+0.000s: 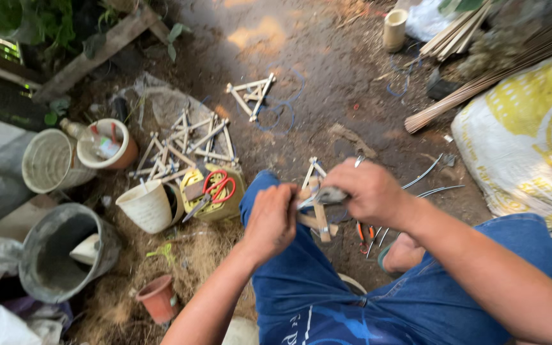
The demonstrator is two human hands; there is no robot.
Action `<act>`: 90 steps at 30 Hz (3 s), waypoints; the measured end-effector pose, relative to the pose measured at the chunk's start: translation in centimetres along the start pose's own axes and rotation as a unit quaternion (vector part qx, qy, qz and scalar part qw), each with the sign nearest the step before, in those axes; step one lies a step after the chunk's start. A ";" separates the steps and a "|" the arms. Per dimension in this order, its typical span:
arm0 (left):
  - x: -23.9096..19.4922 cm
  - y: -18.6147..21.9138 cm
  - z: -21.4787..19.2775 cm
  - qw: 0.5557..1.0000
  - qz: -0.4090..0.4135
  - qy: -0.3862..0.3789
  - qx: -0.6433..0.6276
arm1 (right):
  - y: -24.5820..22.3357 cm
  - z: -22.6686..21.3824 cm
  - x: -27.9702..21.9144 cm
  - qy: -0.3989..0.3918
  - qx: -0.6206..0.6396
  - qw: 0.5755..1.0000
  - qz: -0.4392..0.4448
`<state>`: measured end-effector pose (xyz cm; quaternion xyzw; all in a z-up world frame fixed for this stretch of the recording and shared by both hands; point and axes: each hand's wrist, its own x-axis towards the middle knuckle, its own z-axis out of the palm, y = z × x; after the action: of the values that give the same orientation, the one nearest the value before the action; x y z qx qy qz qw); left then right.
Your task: The person assembles small triangular wooden structures by hand, using pliers to bend and secure metal wire around the joints. They repeatedly adjust the wire and reposition the wooden pieces to form stable frames.
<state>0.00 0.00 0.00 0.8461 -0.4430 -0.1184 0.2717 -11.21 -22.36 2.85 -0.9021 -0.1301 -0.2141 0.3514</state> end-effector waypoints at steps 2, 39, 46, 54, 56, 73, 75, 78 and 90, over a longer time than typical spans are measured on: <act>2.4 2.2 -2.9 0.994 0.078 0.063 -0.041 | -0.5 -4.0 1.3 0.039 -0.003 0.999 -0.012; 8.5 6.0 -3.2 0.893 -0.059 -0.198 -0.401 | 1.8 -8.4 -0.3 0.036 -0.103 0.994 -0.014; 7.4 4.4 -1.4 0.832 -0.069 -0.233 -0.499 | 1.2 -7.5 -0.4 0.038 -0.096 0.994 -0.035; 4.9 1.7 1.2 0.774 -0.083 -0.198 -0.596 | -0.8 -5.7 -2.4 0.173 -0.054 0.983 -0.005; 4.4 0.4 1.6 0.751 -0.071 -0.180 -0.631 | -1.5 -4.1 -4.6 0.255 0.124 0.940 0.189; 2.6 -1.4 1.5 0.787 -0.076 -0.169 -0.589 | -3.2 5.0 -10.0 0.079 0.769 0.432 0.464; 2.8 -1.9 2.1 0.796 -0.066 -0.163 -0.579 | -3.4 5.9 -11.2 0.051 0.757 0.442 0.479; 2.7 -3.1 2.8 0.770 -0.097 -0.176 -0.606 | -3.1 7.0 -13.1 0.058 0.733 0.470 0.489; 1.5 -4.3 3.4 0.791 -0.092 -0.170 -0.581 | -1.7 6.1 -8.8 -0.159 0.437 0.747 0.475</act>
<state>2.32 -0.48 -5.19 0.5317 -0.2497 -0.5197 0.6204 -17.70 -17.66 -4.42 -0.6164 0.1813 0.2074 0.7377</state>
